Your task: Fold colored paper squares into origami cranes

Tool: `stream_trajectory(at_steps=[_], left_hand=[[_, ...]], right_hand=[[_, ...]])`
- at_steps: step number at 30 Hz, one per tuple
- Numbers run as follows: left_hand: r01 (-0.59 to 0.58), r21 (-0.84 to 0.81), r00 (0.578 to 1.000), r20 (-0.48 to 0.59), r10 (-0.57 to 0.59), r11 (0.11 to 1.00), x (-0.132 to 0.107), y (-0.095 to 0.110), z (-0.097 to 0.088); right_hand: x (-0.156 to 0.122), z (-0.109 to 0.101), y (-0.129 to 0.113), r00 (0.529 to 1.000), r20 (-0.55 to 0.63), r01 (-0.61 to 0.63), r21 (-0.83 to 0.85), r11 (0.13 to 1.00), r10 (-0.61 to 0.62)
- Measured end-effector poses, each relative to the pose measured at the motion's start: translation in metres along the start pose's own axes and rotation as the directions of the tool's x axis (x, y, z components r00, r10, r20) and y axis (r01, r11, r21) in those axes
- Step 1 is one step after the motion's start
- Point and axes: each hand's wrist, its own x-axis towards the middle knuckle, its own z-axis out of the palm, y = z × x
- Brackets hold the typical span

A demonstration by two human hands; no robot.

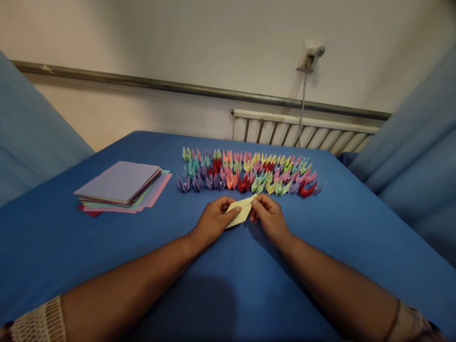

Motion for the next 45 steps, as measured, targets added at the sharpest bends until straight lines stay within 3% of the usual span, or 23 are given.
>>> stream_trajectory(at_steps=[9, 24, 31, 36, 45], left_hand=[[-0.039, 0.030, 0.999, 0.026, 0.038, 0.999, -0.003, 0.002, 0.000], [-0.096, 0.136, 0.995, 0.051, 0.090, 0.986, -0.006, 0.005, -0.002], [-0.081, 0.130, 0.994, 0.078, 0.072, 0.988, -0.008, 0.006, 0.000], [-0.047, 0.083, 0.997, 0.063, 0.042, 0.995, -0.008, 0.009, 0.000], [-0.044, 0.107, 0.997, 0.068, 0.037, 0.993, -0.006, 0.008, -0.001]], right_hand=[[0.000, 0.001, 0.000, 1.000, -0.018, 0.020, 0.074, 0.997, -0.018], [-0.005, 0.002, -0.006, 0.999, 0.019, 0.033, 0.037, 0.999, -0.033], [-0.005, 0.002, -0.008, 1.000, 0.010, 0.029, -0.081, 0.996, -0.028], [-0.007, -0.003, -0.010, 0.996, 0.066, 0.057, -0.009, 0.998, -0.056], [-0.003, -0.001, -0.010, 0.993, -0.069, 0.097, 0.023, 0.995, -0.096]])
